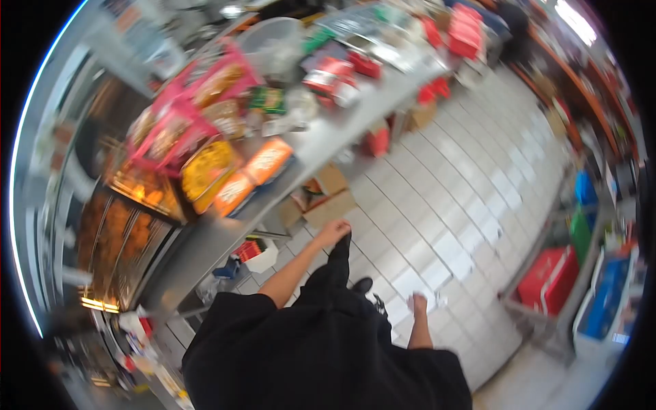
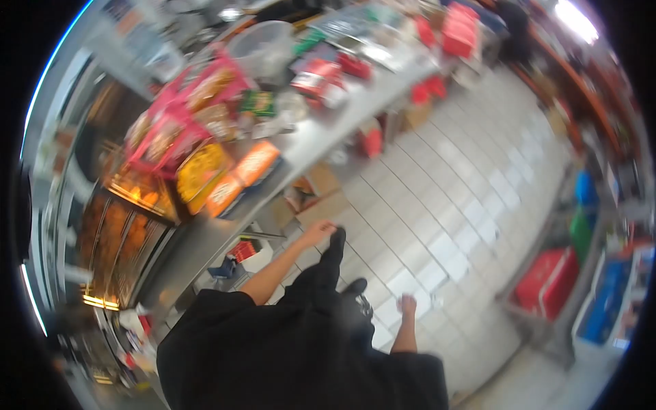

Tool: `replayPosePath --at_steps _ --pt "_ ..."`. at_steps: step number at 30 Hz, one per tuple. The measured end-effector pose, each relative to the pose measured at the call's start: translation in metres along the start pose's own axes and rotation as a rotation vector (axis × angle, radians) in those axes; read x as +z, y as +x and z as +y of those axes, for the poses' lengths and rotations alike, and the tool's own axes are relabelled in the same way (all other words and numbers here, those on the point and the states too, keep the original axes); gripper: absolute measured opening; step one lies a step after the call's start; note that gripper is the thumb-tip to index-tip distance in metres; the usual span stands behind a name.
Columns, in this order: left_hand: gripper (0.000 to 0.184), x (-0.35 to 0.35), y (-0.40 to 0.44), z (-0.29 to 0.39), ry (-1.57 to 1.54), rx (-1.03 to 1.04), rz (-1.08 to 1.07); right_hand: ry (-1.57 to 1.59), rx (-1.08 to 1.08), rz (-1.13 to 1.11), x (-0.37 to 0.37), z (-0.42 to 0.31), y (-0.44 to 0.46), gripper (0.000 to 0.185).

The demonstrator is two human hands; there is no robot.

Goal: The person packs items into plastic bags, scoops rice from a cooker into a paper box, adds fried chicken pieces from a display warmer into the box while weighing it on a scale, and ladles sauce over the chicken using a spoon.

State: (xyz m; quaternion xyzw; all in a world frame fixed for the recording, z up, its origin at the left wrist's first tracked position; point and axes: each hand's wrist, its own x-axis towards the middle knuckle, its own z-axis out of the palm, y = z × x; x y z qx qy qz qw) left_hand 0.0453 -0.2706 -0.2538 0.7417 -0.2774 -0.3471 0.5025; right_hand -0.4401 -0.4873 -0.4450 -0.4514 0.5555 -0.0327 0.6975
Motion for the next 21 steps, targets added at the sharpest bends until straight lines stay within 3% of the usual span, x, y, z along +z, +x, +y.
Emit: replayPosePath --at_steps 1,4,8,11,14,15,17,19,20,21 --pt "0.027 -0.008 0.003 0.021 0.099 -0.035 0.002 -0.033 0.075 0.106 0.024 -0.064 -0.034 0.025" --pt "0.028 -0.016 0.033 -0.029 -0.053 -0.176 0.011 -0.038 0.125 0.12 0.053 -0.129 -0.019 0.031" --pt "0.027 -0.029 0.069 -0.064 -0.084 -0.501 0.034 -0.016 0.132 0.169 0.083 -0.165 -0.005 0.03" --pt "0.026 -0.039 0.104 -0.094 0.1 -0.61 -0.084 0.121 0.191 0.352 0.103 -0.167 -0.031 0.03" --pt "0.024 -0.029 0.183 -0.108 0.444 -0.534 -0.017 0.226 0.268 0.445 0.127 -0.172 -0.033 0.032" --pt "0.026 -0.021 0.215 -0.107 0.601 -0.347 0.033 0.224 0.254 0.462 0.137 -0.175 -0.039 0.032" --pt "0.032 -0.001 0.298 -0.037 0.864 -0.393 0.016 0.264 0.322 0.494 0.159 -0.19 -0.05 0.032" --pt "0.036 0.009 0.374 -0.034 0.795 -0.296 0.193 0.178 0.277 0.481 0.178 -0.196 -0.058 0.034" --pt "0.036 0.007 0.417 -0.042 0.788 -0.244 0.28 0.197 0.355 0.452 0.187 -0.195 -0.058 0.034" --pt "0.037 0.002 0.459 -0.062 0.823 -0.203 0.409 0.217 0.311 0.447 0.197 -0.162 -0.055 0.033"
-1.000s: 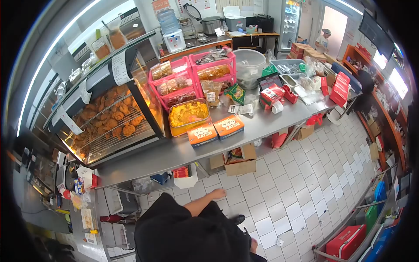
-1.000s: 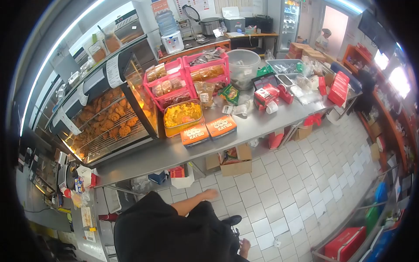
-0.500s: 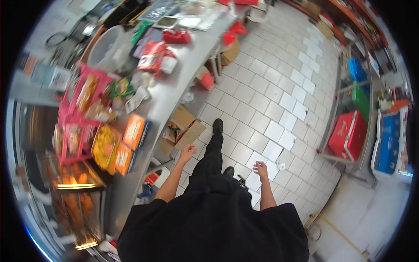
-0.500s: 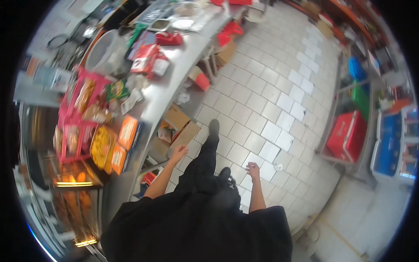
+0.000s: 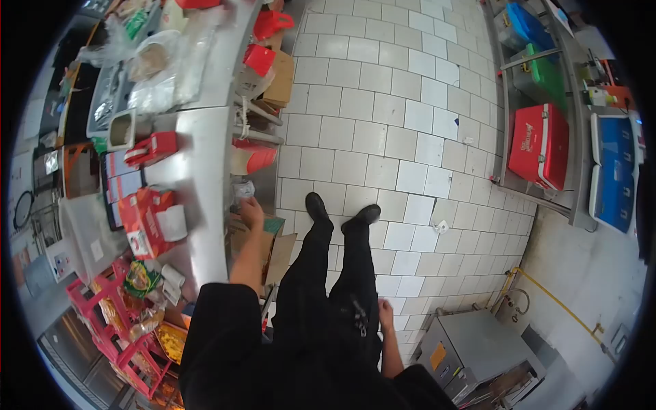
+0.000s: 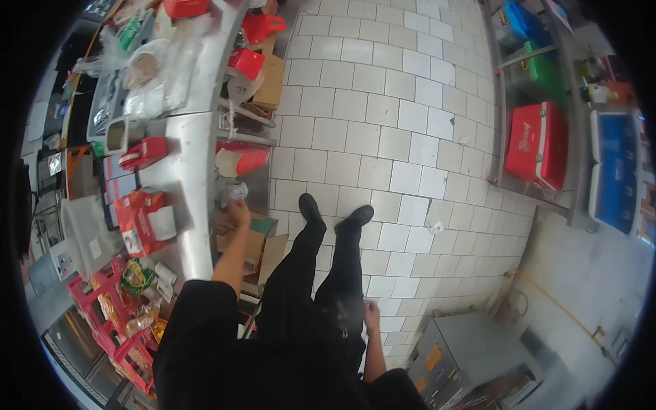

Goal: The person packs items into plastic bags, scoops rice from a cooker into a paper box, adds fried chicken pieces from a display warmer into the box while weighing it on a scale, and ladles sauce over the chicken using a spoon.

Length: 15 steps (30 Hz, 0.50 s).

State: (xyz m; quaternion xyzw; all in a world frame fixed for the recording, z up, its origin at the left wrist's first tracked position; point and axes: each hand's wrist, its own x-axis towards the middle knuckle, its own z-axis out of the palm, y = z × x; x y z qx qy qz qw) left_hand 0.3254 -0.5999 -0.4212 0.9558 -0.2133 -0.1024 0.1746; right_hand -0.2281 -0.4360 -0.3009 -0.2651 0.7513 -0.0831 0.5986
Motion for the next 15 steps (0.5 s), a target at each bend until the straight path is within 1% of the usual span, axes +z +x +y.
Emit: replayPosePath --at_steps 1,3,6,9,10,12,14,15 --pt "0.04 0.013 0.041 0.003 0.038 -0.068 0.102 0.028 -0.001 -0.071 0.002 0.029 0.003 0.03" --pt "0.041 0.027 0.099 0.012 0.207 -0.242 0.27 0.184 0.091 -0.126 0.011 0.011 -0.012 0.026" --pt "0.043 0.023 0.143 0.021 0.225 -0.283 0.116 0.402 0.137 -0.114 0.014 -0.015 -0.021 0.025" --pt "0.056 0.035 0.169 -0.005 0.15 -0.176 -0.059 0.179 0.295 -0.038 0.006 -0.007 -0.015 0.023" --pt "0.053 0.038 0.168 -0.003 0.177 -0.18 -0.022 0.194 0.314 -0.034 0.005 -0.011 -0.013 0.022" --pt "0.047 0.042 0.169 0.001 0.225 -0.192 0.055 0.182 0.276 0.004 0.007 -0.018 -0.012 0.023" --pt "0.037 0.056 0.175 0.011 0.288 -0.396 0.129 0.194 0.232 0.003 0.009 -0.03 -0.001 0.025" --pt "0.034 0.057 0.176 0.011 0.31 -0.42 0.119 0.212 0.218 -0.015 0.009 -0.035 0.002 0.027"
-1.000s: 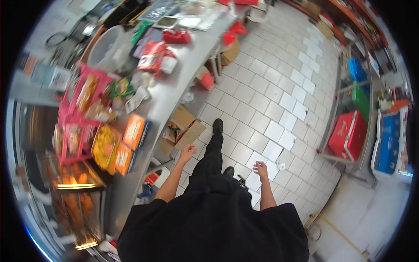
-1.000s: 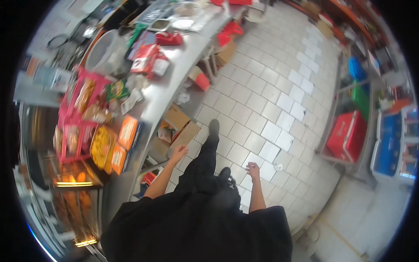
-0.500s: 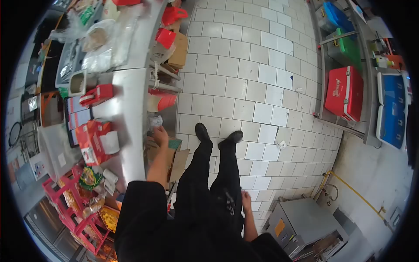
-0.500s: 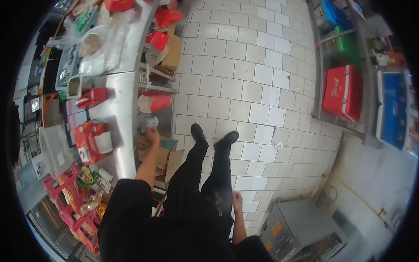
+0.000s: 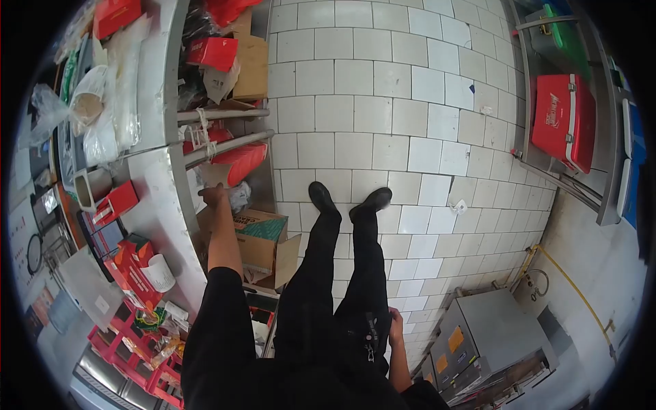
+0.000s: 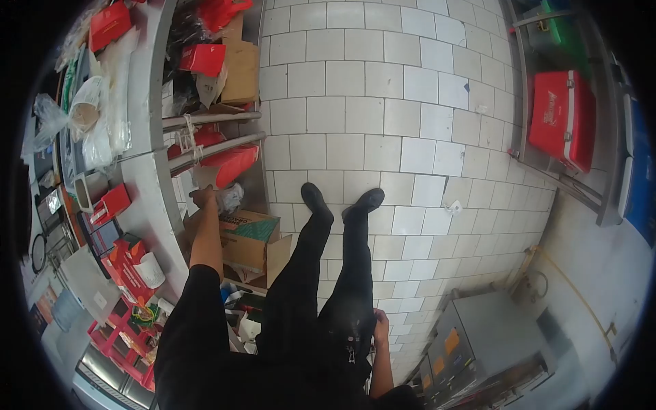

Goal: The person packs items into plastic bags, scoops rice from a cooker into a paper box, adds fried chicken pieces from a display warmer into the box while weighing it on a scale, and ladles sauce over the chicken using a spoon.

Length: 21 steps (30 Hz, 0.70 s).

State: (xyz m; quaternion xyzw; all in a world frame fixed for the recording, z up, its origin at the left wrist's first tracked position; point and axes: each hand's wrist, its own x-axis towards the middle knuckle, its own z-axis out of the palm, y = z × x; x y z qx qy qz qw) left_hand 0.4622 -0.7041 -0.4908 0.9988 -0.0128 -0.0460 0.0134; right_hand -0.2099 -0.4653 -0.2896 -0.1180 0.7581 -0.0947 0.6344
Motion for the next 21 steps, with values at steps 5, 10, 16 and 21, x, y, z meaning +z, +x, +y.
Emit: replayPosePath --at_steps 5,10,16,21 --pt "0.028 -0.007 -0.005 -0.001 0.118 0.136 -0.098 -0.007 0.0 0.031 0.01 -0.051 0.002 0.035" --pt "0.03 0.004 0.003 -0.007 0.13 0.111 -0.06 -0.053 0.042 0.018 -0.001 -0.056 0.02 0.033" --pt "0.036 -0.002 0.003 -0.018 0.162 0.219 -0.035 -0.027 0.02 0.004 -0.009 -0.077 0.021 0.031" --pt "0.049 -0.033 0.005 -0.027 0.374 0.27 -0.288 -0.058 0.005 -0.018 -0.021 -0.061 0.045 0.03"
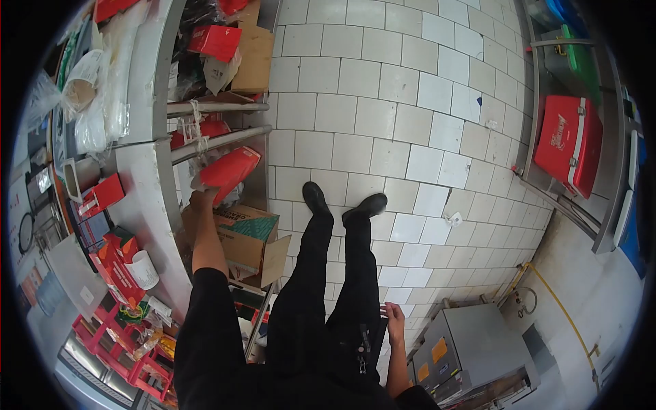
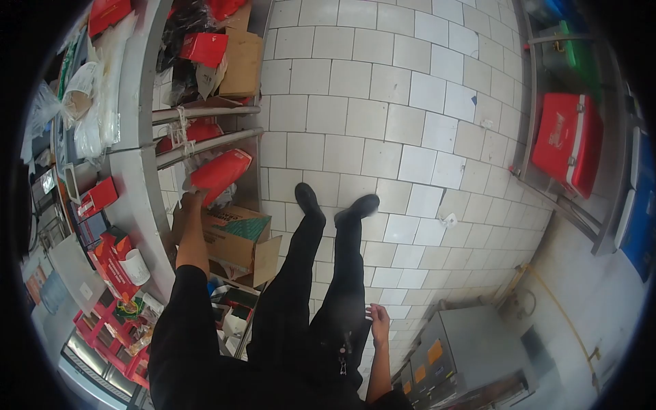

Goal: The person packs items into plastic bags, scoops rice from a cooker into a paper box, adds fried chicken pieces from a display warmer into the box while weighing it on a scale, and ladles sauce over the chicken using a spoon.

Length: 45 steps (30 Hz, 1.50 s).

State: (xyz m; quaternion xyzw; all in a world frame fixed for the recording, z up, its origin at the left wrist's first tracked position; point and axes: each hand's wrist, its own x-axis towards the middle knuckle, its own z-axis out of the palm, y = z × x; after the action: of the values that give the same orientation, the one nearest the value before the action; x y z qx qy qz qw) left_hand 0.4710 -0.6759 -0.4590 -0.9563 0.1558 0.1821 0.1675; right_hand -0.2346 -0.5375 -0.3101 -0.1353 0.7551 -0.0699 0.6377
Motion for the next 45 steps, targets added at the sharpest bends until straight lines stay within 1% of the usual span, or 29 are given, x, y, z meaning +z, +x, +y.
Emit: replayPosePath --at_steps 3,6,9,11,12,15,18,21,24,27,28,31,33,36,38,39,40,41,42,43,44,45 --pt "0.054 0.038 0.036 -0.04 -0.108 -0.145 -0.006 0.011 0.04 0.001 0.006 -0.018 0.001 0.03" --pt "0.054 0.061 0.052 -0.074 -0.099 -0.135 0.069 -0.041 0.092 -0.015 0.0 -0.007 0.012 0.033" --pt "0.053 0.055 0.024 -0.075 -0.092 0.099 0.161 -0.055 0.104 -0.038 0.001 -0.003 0.02 0.034" --pt "0.052 0.071 0.035 -0.087 -0.117 0.095 0.209 -0.052 0.08 -0.068 -0.001 0.002 0.025 0.033" --pt "0.052 0.079 0.041 -0.093 -0.128 0.095 0.23 -0.067 0.102 -0.069 -0.001 0.003 0.027 0.032" --pt "0.049 0.08 0.032 -0.096 -0.338 0.148 0.255 -0.102 0.103 -0.093 -0.005 0.006 0.037 0.031" --pt "0.043 0.054 0.006 -0.074 -0.571 -0.073 0.045 -0.135 0.109 -0.075 -0.009 -0.002 0.042 0.032" --pt "0.04 0.062 0.012 -0.093 -0.902 -0.042 0.006 -0.142 0.098 -0.074 -0.015 -0.013 0.045 0.033" --pt "0.051 0.043 -0.011 -0.085 -1.064 0.007 0.131 -0.15 0.088 -0.077 -0.018 -0.017 0.052 0.034" --pt "0.056 0.004 -0.06 -0.052 -0.803 -0.067 0.141 -0.153 0.075 -0.094 -0.015 -0.019 0.058 0.034" --pt "0.056 0.01 -0.06 -0.06 -0.774 -0.091 0.168 -0.154 0.073 -0.101 -0.013 -0.019 0.059 0.034" --pt "0.057 0.066 -0.038 -0.108 -0.691 -0.161 0.243 -0.159 0.067 -0.119 -0.01 -0.022 0.055 0.034" --pt "0.057 0.076 -0.032 -0.117 -0.644 -0.195 0.303 -0.157 0.052 -0.13 -0.008 -0.025 0.055 0.034" --pt "0.065 0.034 -0.09 -0.085 -0.539 -0.191 0.442 -0.139 0.028 -0.139 -0.014 -0.023 0.05 0.034" --pt "0.068 0.032 -0.111 -0.088 -0.519 -0.201 0.507 -0.085 0.014 -0.152 -0.026 -0.018 0.05 0.034" --pt "0.07 0.015 -0.141 -0.072 -0.646 -0.239 0.462 -0.05 0.008 -0.146 -0.031 -0.022 0.045 0.033" --pt "0.07 -0.002 -0.182 -0.047 -0.665 -0.057 0.767 -0.025 0.018 -0.149 -0.039 -0.018 0.046 0.032" --pt "0.07 0.001 -0.205 -0.045 -0.674 -0.126 0.568 0.01 0.016 -0.148 -0.047 -0.016 0.049 0.03" --pt "0.067 0.027 -0.215 -0.044 -0.658 -0.076 0.675 0.029 -0.012 -0.138 -0.054 -0.019 0.046 0.029" --pt "0.061 0.04 -0.231 -0.035 -0.948 -0.125 0.366 0.056 -0.042 -0.123 -0.058 -0.024 0.045 0.028" --pt "0.055 0.043 -0.263 -0.009 -1.064 -0.203 0.284 0.031 -0.078 -0.115 -0.065 -0.033 0.046 0.029" --pt "0.05 0.053 -0.281 0.005 -1.144 0.144 0.286 0.01 -0.109 -0.104 -0.071 -0.045 0.046 0.03"
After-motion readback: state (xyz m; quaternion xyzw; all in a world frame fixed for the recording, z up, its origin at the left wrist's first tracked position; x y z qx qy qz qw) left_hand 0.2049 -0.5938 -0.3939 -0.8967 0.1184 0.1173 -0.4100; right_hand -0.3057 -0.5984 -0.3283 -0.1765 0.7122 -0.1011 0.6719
